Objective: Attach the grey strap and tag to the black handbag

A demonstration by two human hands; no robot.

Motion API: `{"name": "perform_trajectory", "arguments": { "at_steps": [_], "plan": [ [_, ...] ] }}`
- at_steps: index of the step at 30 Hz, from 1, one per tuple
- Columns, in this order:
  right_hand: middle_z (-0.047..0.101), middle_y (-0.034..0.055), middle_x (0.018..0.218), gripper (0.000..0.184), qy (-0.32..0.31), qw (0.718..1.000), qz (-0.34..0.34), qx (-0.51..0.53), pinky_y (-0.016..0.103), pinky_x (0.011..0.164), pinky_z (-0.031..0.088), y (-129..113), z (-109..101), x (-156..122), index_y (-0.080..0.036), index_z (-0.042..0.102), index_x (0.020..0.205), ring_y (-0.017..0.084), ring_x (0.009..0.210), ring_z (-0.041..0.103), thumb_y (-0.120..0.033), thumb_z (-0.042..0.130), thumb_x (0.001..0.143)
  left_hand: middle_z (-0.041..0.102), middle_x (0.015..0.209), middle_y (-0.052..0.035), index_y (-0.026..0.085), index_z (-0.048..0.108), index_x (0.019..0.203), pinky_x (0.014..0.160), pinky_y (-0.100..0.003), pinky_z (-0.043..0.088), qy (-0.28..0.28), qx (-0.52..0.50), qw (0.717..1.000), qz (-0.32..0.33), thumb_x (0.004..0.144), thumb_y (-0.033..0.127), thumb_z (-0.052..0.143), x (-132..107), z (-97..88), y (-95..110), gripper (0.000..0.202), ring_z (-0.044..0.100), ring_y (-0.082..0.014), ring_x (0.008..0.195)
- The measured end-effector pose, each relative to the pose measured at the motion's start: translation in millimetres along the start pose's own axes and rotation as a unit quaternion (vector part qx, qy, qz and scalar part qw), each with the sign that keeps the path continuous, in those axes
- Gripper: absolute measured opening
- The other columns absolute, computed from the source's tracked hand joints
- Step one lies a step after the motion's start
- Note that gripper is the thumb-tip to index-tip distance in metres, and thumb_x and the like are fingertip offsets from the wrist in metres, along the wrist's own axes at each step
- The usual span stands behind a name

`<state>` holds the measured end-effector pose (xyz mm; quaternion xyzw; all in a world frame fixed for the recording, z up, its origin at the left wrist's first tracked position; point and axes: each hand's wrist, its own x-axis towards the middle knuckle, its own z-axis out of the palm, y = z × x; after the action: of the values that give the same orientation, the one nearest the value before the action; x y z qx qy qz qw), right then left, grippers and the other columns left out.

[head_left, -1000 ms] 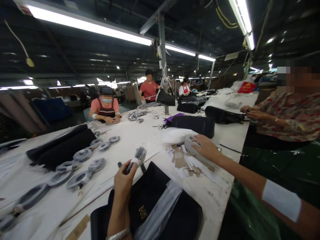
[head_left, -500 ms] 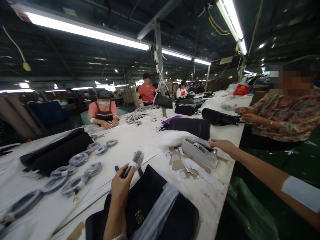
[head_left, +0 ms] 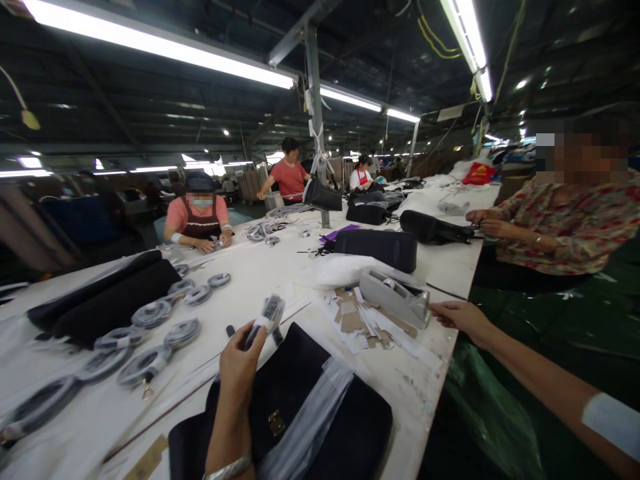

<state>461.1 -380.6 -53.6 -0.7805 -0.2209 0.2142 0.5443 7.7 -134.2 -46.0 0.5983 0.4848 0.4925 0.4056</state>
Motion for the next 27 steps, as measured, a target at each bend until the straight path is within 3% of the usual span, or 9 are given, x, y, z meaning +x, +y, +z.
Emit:
{"name": "perform_trajectory", "arguments": {
  "at_steps": [4,8,13,17,22,27],
  "plan": [
    [0.074,0.0144,0.080,0.039,0.051,0.998,-0.032,0.003,0.032,0.060,0.056,9,10,-12,-0.015,0.074,0.073,0.024,0.072,0.069,-0.052,0.077,0.063,0.073,0.108,-0.0095,0.016,0.071,0.109,0.094,-0.039,0.050,0.005,-0.012,1.000,0.001,0.071,0.051,0.072,-2,1.0,4,0.052,0.065,-0.0288,0.106],
    [0.075,0.0098,0.089,0.052,0.031,0.994,-0.107,0.012,0.032,0.070,0.055,-14,40,-46,-0.019,0.077,0.092,0.024,0.083,0.067,-0.063,0.073,0.065,0.074,0.104,-0.0086,0.016,0.071,0.109,0.091,-0.037,0.051,-0.003,-0.033,0.999,0.006,0.072,0.047,0.073,-4,3.5,5,0.048,0.067,-0.0271,0.102],
    [0.072,0.0110,0.085,0.053,-0.125,0.972,-0.196,0.039,0.031,0.066,0.051,-83,130,-102,-0.017,0.077,0.093,0.020,0.071,0.061,-0.066,0.069,0.074,0.074,0.101,-0.0105,0.012,0.071,0.107,0.088,-0.036,0.052,-0.012,-0.065,0.997,0.041,0.076,0.043,0.071,-8,4.2,8,0.043,0.068,-0.0256,0.096],
    [0.072,0.0108,0.086,0.051,-0.276,0.929,-0.226,0.100,0.029,0.063,0.049,-127,210,-139,-0.016,0.076,0.093,0.021,0.075,0.062,-0.064,0.070,0.076,0.075,0.097,-0.0099,0.013,0.072,0.104,0.082,-0.032,0.053,0.002,-0.057,0.996,0.065,0.078,0.038,0.069,-8,3.9,9,0.037,0.069,-0.0231,0.091],
    [0.072,0.0072,0.086,0.044,-0.354,0.908,-0.181,0.130,0.025,0.060,0.047,-141,282,-154,-0.018,0.076,0.089,0.019,0.077,0.063,-0.060,0.072,0.075,0.075,0.096,-0.0095,0.015,0.073,0.100,0.085,-0.034,0.053,0.008,-0.051,0.994,0.094,0.079,0.034,0.068,-9,3.7,12,0.029,0.069,-0.0231,0.091],
    [0.069,0.0043,0.076,0.043,-0.349,0.916,-0.139,0.142,0.021,0.058,0.045,-137,312,-150,-0.015,0.075,0.082,0.013,0.068,0.060,-0.057,0.075,0.074,0.075,0.096,-0.0091,0.015,0.073,0.098,0.087,-0.035,0.052,0.005,-0.052,0.992,0.114,0.077,0.031,0.070,-9,2.5,12,0.027,0.069,-0.0238,0.093]
  ]
}}
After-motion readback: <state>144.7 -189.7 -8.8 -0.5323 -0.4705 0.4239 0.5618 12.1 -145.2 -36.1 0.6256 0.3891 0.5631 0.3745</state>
